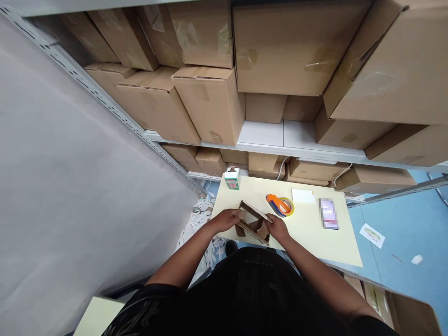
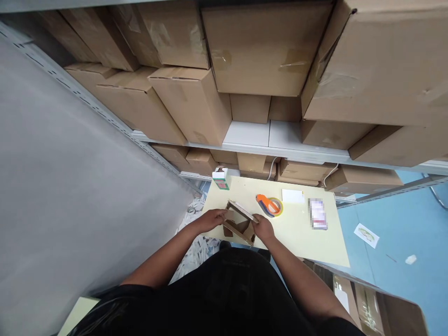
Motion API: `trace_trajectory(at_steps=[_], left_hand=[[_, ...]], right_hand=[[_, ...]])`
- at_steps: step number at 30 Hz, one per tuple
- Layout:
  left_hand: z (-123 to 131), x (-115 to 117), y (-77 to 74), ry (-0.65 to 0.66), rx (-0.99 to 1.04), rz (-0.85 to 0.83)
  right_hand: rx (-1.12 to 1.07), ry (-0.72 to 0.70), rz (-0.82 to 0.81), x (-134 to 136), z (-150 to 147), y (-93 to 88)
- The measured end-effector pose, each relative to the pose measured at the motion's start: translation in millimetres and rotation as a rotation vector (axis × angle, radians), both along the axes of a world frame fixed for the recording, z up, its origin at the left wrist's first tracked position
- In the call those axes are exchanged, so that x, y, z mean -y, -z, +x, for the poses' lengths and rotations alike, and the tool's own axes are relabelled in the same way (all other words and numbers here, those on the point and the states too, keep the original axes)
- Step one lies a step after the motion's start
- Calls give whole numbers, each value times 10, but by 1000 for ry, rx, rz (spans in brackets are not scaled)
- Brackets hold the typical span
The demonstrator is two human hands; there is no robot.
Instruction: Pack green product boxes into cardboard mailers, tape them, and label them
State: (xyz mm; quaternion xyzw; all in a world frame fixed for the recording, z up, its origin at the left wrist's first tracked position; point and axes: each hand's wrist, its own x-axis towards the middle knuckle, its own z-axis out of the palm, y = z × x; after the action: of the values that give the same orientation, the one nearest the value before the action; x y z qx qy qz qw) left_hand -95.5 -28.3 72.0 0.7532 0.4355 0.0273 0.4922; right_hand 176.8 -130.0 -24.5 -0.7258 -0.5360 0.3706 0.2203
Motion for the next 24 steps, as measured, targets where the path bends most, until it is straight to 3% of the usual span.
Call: trace_trajectory(at_steps=[3,6,9,12,16,18,21,24], left_hand=[[-58,56,82,88,36,20],[-43,117,245,85,51,101],[18,157,428,-19,4,138],[68,183,571,-203,-67,109],[116,228,688,-390,-30,116],[139,249,717,-423,-2,125],[147,243,719,-374,27,174],[98,185,685,-201,17,202]], right_hand=[[-2,-26,-11,-116,69,-6],[-34,-38,-5,-184,87,22],[-69,-27,-13,-184,82,78],[-145,25,-63,-110,119,104],[-432,89,-125,97,182,47],[-430,59,-75,215,150,12],[-278,2,18,344,14,5],[-178,-41,47,383,-113,46]])
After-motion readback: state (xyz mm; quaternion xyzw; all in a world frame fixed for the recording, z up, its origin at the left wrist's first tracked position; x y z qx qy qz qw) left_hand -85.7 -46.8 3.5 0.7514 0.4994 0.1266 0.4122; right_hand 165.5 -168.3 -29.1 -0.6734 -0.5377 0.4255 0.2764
